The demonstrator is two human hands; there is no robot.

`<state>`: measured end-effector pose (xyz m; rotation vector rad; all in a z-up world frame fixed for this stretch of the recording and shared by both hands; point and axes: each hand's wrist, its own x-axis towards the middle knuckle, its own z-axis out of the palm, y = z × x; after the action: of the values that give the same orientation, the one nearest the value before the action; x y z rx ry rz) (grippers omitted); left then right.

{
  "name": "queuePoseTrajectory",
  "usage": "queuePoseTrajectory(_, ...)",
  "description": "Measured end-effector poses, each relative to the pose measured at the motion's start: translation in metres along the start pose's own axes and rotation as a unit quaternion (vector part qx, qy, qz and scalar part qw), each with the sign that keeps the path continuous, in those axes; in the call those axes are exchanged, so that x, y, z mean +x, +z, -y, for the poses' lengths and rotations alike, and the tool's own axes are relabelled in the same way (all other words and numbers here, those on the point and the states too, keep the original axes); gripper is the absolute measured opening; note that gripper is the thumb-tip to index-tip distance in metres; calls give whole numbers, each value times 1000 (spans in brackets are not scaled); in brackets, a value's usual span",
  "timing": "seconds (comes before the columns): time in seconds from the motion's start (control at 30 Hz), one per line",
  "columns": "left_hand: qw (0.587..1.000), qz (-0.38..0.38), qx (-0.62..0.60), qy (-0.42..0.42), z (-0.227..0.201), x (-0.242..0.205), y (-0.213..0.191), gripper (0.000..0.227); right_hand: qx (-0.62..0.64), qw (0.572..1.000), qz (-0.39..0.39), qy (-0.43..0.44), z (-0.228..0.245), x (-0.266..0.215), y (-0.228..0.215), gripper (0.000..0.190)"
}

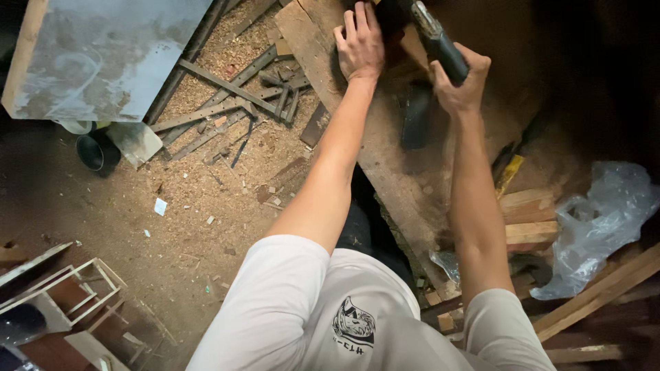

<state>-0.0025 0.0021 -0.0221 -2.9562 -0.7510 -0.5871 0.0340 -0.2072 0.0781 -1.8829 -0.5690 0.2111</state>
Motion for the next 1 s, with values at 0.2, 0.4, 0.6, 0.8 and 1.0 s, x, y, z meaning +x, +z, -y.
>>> queuePoseTrajectory(0.2, 1000, 2, 18, 3, -2, 4, -11, 48, -64, 996, 57, 23, 3, -10, -8, 12)
queuePoseTrajectory(0.4, 1000, -6, 2, 9, -1, 4, -10, 35, -55, 998, 21, -11, -4, -10, -4, 14)
queuePoseTrajectory(0.6, 1000, 10, 18, 24, 3, 5, 3, 22, -108, 993, 47, 18, -23, 10, -3, 38)
queuePoseTrajectory(0.8, 999, -43, 9, 23, 3, 4, 1, 24, -49, 998, 36, 20, -21, -4, 10, 30)
queuePoseTrajectory(1.0, 999, 5, 1, 36, 9, -7, 22, 11, -33, 999, -32, -22, -27, -7, 7, 34)
